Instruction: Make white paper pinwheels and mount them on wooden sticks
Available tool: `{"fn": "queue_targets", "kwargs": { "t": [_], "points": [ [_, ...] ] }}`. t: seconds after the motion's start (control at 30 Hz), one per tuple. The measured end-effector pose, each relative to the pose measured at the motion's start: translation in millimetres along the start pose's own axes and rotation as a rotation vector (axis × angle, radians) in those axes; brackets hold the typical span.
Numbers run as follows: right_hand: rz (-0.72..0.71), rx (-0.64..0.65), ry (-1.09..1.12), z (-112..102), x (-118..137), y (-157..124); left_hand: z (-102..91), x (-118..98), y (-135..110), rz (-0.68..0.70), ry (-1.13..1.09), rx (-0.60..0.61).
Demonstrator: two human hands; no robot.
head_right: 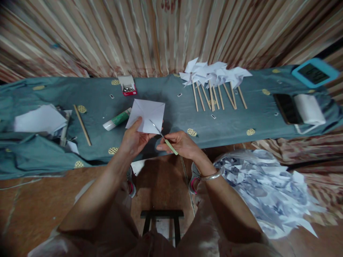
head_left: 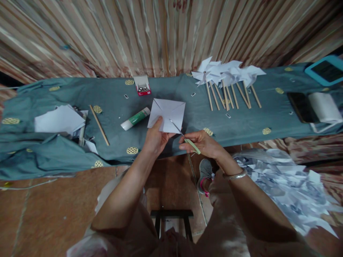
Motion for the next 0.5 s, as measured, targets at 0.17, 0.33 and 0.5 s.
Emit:
{"fn": "queue_targets", "kwargs": {
  "t": [0.17,0.33,0.5],
  "points": [
    [0.016,-0.005,-0.046,0.2,1.9,-0.6,-0.5,1.3,-0.7,-0.002,0.022,-0.016],
    [0.016,-0.02,-0.047,-0.3,2.1,-0.7,-1.3,1.7,-0.6,0.006,0.018,-0.032],
    [0.003,-0.021,-0.06,0.3,3.7,-1.0,-1.8,1.6,-0.2,0.004,0.015,-0.035]
  ]
}}
Point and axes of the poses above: each hand's wrist, its own y-axis towards the middle knuckle, its own z-axis out of the palm, x = y × z, the point moved 9 cm from there along y, towards the middle knuckle, and after that the axes turned 6 degrees about -y, right-handed, at the moved point
